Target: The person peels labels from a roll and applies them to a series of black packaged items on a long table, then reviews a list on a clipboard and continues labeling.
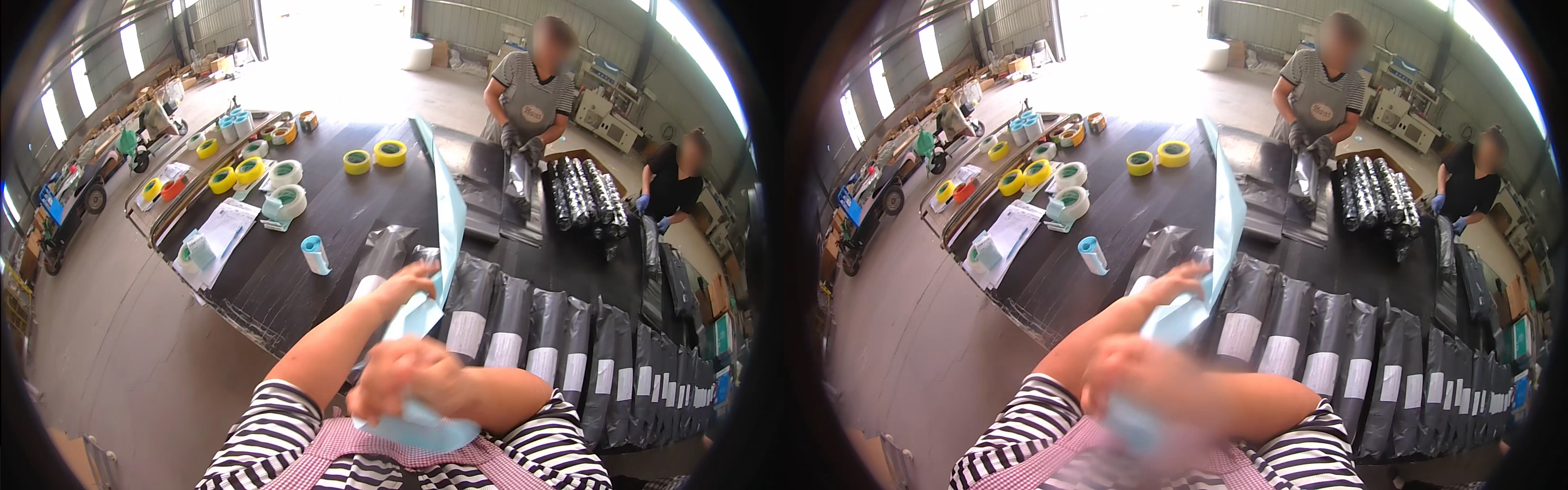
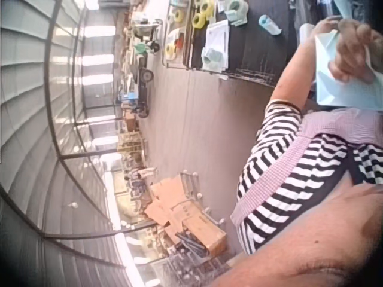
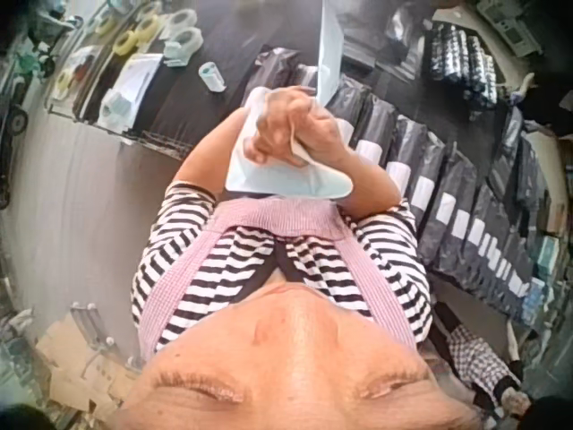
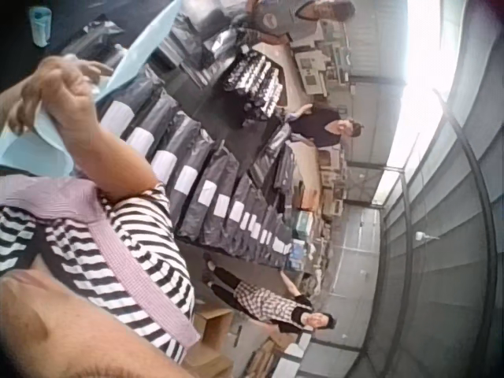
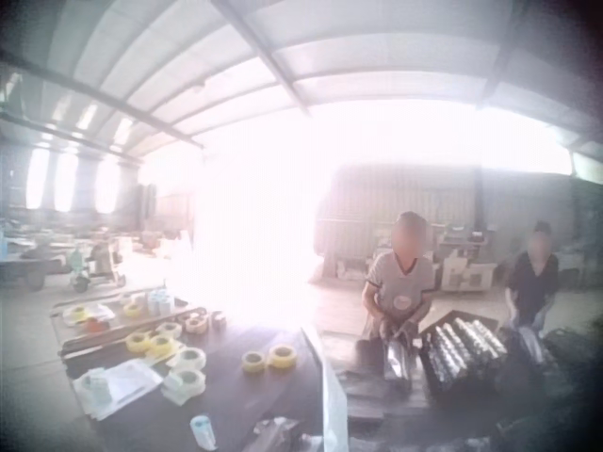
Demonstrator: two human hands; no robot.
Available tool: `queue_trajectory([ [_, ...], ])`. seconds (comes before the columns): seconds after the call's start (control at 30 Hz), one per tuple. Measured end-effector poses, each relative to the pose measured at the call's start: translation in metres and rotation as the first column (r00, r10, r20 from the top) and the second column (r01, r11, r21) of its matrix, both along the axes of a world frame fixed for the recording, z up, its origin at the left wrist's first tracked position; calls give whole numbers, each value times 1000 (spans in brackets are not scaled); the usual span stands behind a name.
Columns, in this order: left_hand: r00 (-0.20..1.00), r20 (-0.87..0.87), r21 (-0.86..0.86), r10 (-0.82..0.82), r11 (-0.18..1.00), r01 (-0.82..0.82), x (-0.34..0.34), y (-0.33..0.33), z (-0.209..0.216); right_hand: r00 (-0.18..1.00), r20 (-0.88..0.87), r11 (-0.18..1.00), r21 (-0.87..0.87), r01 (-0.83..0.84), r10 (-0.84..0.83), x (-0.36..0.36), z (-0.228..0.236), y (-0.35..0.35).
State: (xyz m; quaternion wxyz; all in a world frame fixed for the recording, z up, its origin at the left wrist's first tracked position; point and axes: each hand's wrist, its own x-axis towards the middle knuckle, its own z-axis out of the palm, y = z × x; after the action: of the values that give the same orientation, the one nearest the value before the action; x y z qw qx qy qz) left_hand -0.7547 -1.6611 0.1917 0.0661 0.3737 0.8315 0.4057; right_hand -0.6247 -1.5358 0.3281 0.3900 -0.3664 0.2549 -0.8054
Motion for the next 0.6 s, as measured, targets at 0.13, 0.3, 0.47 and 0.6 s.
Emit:
queue_trajectory([
  [0.13,809,456,536,-371,840,84,91,-49,30,623,-4,621,81,780,-782,-92,-13,66],
  [0.3,813,575,579,-89,747,-328,245,-141,60,418,-484,-38,686,726,-769,-200,-160,108],
  [0.47,504,859,476,-94,512,-715,353,-190,107,454,-666,-344,719,604,-592,-275,-193,62],
  [0.6,359,923,292,138,358,-887,429,-204,119,676,-686,-532,691,489,-270,-273,-162,-11],
])
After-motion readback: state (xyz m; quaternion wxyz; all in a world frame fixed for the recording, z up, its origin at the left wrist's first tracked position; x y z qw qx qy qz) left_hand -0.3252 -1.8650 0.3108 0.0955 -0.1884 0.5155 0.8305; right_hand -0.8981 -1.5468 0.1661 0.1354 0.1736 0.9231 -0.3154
